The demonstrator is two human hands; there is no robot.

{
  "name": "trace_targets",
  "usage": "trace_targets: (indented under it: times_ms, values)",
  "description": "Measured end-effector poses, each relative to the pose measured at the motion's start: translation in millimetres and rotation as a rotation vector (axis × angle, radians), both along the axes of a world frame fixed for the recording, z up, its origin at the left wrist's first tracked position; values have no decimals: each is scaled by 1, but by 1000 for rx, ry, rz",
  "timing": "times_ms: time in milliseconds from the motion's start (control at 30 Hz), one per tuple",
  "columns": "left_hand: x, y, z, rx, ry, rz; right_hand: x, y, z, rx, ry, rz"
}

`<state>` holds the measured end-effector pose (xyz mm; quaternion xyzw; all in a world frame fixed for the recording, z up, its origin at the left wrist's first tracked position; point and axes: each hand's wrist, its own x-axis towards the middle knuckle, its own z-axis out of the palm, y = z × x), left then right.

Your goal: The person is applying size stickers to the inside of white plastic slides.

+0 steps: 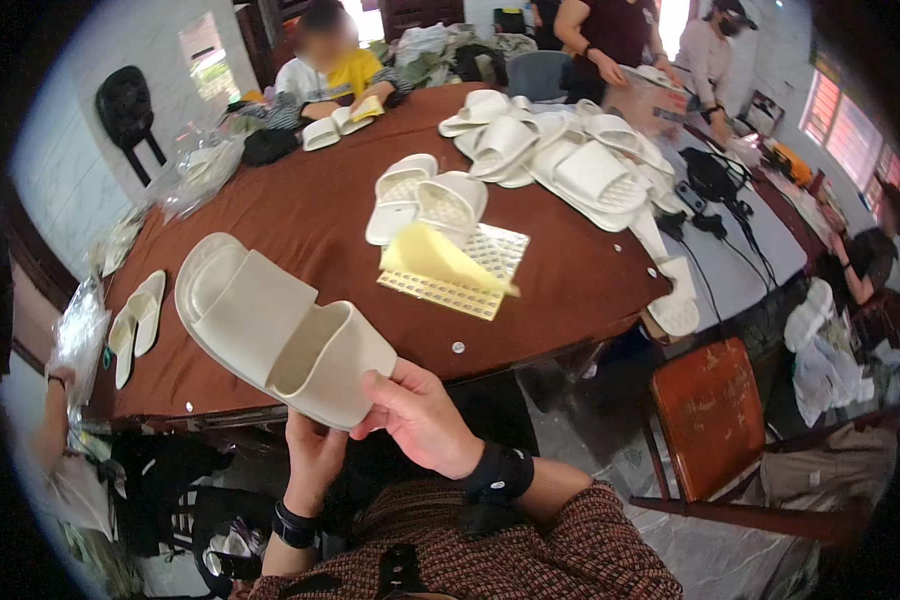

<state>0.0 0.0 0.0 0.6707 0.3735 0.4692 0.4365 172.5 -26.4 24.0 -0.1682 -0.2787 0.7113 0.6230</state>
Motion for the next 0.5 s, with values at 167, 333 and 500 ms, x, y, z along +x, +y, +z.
trace_targets:
  times_ms: [167,333,500]
  values:
    - [18,-10,-7,92,6,14,15,-7,1,-6,-27,7]
    - [29,-9,8,56,51,-87,38,-15,12,63,-75,-69]
    - [16,-11,9,131,180,-90,76,-21,26,96,-116,-211]
